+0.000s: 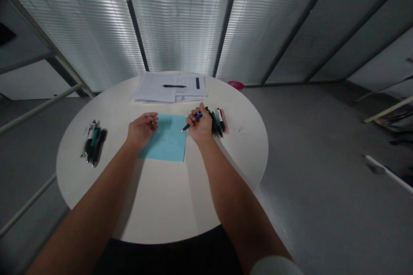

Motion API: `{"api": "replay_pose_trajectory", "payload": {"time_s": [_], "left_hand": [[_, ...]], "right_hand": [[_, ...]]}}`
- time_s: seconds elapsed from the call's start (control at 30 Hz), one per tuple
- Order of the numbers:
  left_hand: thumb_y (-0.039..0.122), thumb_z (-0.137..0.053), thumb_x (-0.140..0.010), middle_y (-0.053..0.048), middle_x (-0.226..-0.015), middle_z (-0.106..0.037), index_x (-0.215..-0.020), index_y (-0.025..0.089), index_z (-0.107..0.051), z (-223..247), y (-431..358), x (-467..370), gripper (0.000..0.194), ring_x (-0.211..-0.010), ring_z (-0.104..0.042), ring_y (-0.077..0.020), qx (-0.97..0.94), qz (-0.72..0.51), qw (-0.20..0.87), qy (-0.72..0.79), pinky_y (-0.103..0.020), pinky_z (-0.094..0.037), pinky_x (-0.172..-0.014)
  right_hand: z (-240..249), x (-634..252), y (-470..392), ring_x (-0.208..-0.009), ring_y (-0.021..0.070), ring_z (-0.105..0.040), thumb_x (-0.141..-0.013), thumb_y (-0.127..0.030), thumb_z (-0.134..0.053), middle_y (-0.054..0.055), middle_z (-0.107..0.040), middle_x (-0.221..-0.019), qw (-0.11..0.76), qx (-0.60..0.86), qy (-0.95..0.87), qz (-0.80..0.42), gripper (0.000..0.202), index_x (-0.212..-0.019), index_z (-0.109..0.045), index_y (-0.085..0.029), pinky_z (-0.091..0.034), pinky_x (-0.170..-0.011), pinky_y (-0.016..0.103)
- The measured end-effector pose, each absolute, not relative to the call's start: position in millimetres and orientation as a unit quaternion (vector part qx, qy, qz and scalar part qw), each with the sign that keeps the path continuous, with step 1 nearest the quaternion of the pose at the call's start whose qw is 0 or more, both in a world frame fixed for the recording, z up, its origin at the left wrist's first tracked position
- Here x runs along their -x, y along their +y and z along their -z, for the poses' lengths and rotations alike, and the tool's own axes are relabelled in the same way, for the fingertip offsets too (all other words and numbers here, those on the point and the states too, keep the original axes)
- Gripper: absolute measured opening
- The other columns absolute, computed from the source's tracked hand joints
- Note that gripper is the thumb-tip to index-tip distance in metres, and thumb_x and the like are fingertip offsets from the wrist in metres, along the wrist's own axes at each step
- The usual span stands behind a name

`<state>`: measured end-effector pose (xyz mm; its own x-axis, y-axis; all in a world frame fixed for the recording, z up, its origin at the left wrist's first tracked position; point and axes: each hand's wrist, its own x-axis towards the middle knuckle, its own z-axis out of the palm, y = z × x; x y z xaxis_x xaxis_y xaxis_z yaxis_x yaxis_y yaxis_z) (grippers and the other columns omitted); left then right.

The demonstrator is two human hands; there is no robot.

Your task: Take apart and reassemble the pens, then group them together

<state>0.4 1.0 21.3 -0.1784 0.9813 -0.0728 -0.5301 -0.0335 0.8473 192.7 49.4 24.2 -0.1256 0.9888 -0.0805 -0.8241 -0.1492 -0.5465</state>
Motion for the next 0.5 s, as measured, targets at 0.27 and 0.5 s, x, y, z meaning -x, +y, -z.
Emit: {"api": "replay_pose_trajectory", "payload": {"time_s": [0.27, 0.5], "left_hand": [[0.017, -0.065, -0.057, -0.004, -0.073, -0.062, -0.079, 0.012, -0.069, -22.2, 0.6, 0.3, 0.023, -0.059, -0.053, -0.0105, -0.272, -0.663, 0.579, 0.388, -0.024, -0.043, -0.055], [0.017, -0.064, -0.058, -0.004, -0.073, -0.061, -0.081, 0.012, -0.067, -21.1, 2.2, 1.5, 0.023, -0.059, -0.055, -0.0115, -0.261, -0.665, 0.585, 0.384, -0.025, -0.043, -0.054]], "right_hand": [[-18.3, -183.5, 47.5, -0.054, 0.0147, -0.060, -0.082, -0.075, -0.042, -0.002, -0.052, -0.050, 0.605, 0.297, -0.271, -0.688, 0.058, -0.068, -0.054, -0.020, -0.051, -0.053, 0.028], [-11.7, -176.2, 40.7, -0.046, 0.0074, -0.048, -0.072, -0.042, -0.072, -0.008, -0.051, -0.054, 0.594, 0.389, -0.468, -0.526, 0.026, -0.079, -0.056, -0.022, -0.034, -0.043, 0.019]]}}
